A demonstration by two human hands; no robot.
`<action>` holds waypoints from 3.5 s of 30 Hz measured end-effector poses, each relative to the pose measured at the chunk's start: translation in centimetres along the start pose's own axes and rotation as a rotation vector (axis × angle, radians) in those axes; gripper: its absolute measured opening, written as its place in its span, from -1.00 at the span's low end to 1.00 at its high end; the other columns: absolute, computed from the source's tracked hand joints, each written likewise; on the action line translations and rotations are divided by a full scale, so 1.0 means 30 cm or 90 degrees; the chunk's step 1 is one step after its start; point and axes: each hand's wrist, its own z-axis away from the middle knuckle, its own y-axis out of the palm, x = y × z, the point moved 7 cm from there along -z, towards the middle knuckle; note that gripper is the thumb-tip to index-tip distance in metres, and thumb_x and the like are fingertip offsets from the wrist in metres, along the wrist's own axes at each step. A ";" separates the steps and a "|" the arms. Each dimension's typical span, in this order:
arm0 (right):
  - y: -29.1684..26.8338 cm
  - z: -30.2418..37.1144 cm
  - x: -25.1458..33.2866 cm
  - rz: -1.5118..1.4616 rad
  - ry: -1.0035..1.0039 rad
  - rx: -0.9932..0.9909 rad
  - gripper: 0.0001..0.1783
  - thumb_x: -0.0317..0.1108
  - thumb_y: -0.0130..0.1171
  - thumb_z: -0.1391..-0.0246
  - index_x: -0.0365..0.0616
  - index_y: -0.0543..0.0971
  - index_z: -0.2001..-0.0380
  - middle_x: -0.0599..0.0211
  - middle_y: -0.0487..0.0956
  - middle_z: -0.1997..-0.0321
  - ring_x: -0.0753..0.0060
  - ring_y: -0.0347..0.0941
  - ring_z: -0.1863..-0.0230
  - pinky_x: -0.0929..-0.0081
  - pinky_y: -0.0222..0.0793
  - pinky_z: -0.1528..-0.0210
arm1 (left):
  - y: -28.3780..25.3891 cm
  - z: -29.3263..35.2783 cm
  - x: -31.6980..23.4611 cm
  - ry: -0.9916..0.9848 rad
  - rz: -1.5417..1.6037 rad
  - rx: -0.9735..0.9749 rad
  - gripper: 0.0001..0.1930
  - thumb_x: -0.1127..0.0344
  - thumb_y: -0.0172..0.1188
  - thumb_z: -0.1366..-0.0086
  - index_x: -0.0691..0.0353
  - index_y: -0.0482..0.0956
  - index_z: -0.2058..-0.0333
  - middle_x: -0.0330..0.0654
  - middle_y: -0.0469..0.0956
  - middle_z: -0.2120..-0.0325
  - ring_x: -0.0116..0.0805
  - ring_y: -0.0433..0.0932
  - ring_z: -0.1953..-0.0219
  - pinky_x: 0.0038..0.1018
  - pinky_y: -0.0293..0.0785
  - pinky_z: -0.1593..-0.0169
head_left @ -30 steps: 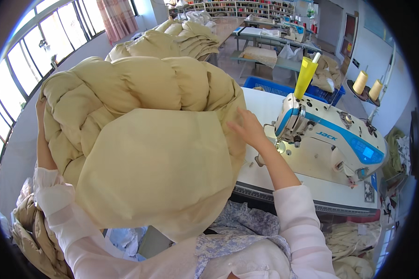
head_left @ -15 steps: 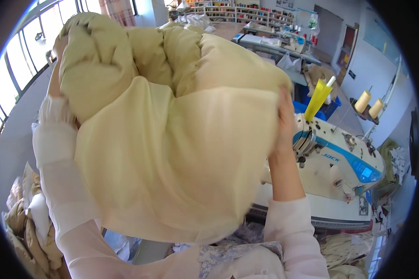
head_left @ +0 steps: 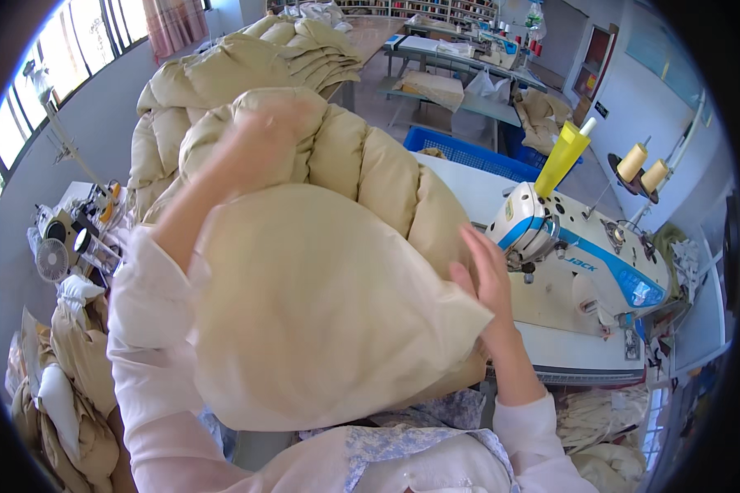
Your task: The person sews a beige puffer jacket using a sewing machine, then turns the jacket inside out and zips it closed. The jacket is placed on a stack of similar jackets.
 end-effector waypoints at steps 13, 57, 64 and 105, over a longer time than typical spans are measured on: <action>0.297 -0.098 0.180 -0.301 -0.058 0.333 -0.59 -0.17 0.17 -0.26 -0.21 0.58 -0.06 0.08 0.62 -0.05 0.14 0.62 0.14 0.29 0.50 0.00 | 0.273 0.567 0.047 0.133 -0.187 0.276 -0.80 0.16 0.13 -0.31 0.05 0.62 0.19 -0.14 0.59 0.36 -0.07 0.56 0.22 -0.14 0.45 0.12; -0.073 -0.527 0.126 -0.493 0.092 -0.211 -0.76 -0.25 0.05 -0.35 -0.22 0.57 0.23 0.52 0.49 0.36 0.65 0.33 0.30 0.59 0.30 0.25 | -0.544 0.365 0.318 -0.282 0.315 -0.277 -0.65 0.17 0.18 -0.37 0.28 0.59 0.00 -0.19 0.67 0.29 -0.40 0.63 0.30 -0.49 0.58 0.21; -0.093 -0.560 0.058 -0.484 0.076 -0.120 -0.72 -0.19 0.09 -0.36 -0.22 0.57 0.25 0.60 0.46 0.37 0.75 0.28 0.29 0.69 0.25 0.19 | -0.384 0.166 0.398 -0.160 -0.009 -0.285 -0.61 0.17 0.19 -0.37 0.23 0.56 -0.09 -0.19 0.66 0.31 -0.42 0.59 0.32 -0.50 0.53 0.16; 0.015 -0.288 0.247 -0.156 -0.034 0.044 -0.88 -0.49 0.01 -0.15 -0.15 0.55 0.31 0.28 0.54 0.49 0.39 0.45 0.51 0.36 0.32 0.42 | 0.019 0.792 -0.036 -0.364 0.707 -0.429 -0.64 0.40 0.26 -0.27 0.30 0.48 -0.03 -0.18 0.59 0.12 -0.36 0.60 0.12 -0.37 0.59 0.07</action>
